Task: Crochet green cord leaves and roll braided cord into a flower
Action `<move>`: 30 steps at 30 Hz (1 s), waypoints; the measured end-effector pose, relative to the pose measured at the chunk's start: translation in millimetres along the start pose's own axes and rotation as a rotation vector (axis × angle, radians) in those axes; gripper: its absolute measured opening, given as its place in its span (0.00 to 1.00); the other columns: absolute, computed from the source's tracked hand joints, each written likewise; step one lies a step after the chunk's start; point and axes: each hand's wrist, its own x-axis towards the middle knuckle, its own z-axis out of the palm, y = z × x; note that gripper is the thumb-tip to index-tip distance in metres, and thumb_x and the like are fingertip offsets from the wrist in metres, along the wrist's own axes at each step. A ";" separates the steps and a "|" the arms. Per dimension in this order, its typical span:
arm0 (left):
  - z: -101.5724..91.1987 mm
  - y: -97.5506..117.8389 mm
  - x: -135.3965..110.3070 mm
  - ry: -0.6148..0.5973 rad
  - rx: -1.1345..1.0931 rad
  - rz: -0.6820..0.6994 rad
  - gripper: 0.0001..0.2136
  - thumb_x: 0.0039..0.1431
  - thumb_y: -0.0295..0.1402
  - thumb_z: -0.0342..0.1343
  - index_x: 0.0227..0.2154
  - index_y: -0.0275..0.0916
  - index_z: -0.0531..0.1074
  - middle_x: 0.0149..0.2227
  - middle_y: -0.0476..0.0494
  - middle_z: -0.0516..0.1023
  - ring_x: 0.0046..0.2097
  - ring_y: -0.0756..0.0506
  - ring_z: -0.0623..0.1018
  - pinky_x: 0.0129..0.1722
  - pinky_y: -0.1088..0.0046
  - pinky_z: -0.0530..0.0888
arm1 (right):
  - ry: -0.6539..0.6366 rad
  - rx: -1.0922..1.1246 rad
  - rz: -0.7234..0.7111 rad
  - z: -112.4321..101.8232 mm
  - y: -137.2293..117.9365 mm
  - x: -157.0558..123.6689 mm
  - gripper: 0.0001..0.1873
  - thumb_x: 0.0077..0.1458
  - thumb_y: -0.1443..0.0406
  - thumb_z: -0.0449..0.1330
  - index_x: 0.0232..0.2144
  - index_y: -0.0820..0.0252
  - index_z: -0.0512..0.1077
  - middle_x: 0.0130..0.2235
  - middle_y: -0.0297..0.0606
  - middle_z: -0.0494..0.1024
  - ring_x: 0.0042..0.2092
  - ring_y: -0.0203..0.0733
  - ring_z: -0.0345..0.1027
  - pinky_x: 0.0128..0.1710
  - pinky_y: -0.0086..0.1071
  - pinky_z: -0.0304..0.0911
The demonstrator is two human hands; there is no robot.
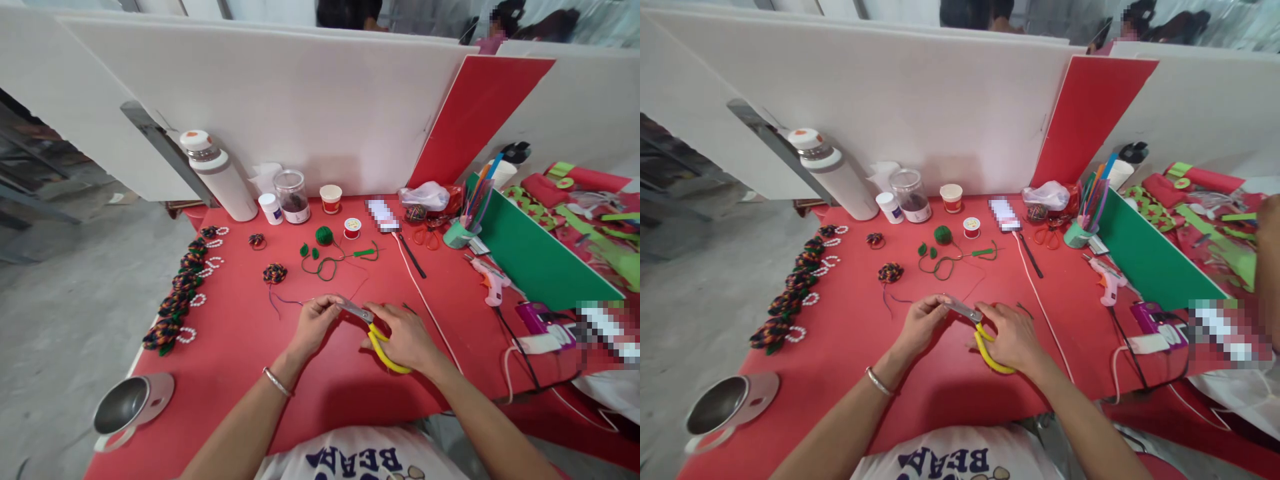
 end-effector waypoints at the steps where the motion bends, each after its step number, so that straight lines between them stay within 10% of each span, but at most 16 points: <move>1: 0.1 0.1 0.0 -0.003 -0.004 -0.001 0.15 0.46 0.42 0.71 0.30 0.35 0.78 0.25 0.50 0.73 0.24 0.55 0.65 0.25 0.78 0.62 | -0.002 0.020 -0.003 0.0 0.1 0.2 0.37 0.49 0.46 0.69 0.58 0.51 0.70 0.49 0.43 0.81 0.47 0.53 0.77 0.45 0.39 0.68; 30: -0.9 1.8 -1.5 -0.121 0.094 0.032 0.13 0.53 0.42 0.68 0.31 0.36 0.79 0.24 0.50 0.70 0.25 0.54 0.64 0.26 0.76 0.62 | -0.041 -0.044 -0.006 -3.5 1.7 4.1 0.34 0.52 0.44 0.65 0.58 0.49 0.70 0.46 0.41 0.80 0.45 0.51 0.77 0.40 0.36 0.65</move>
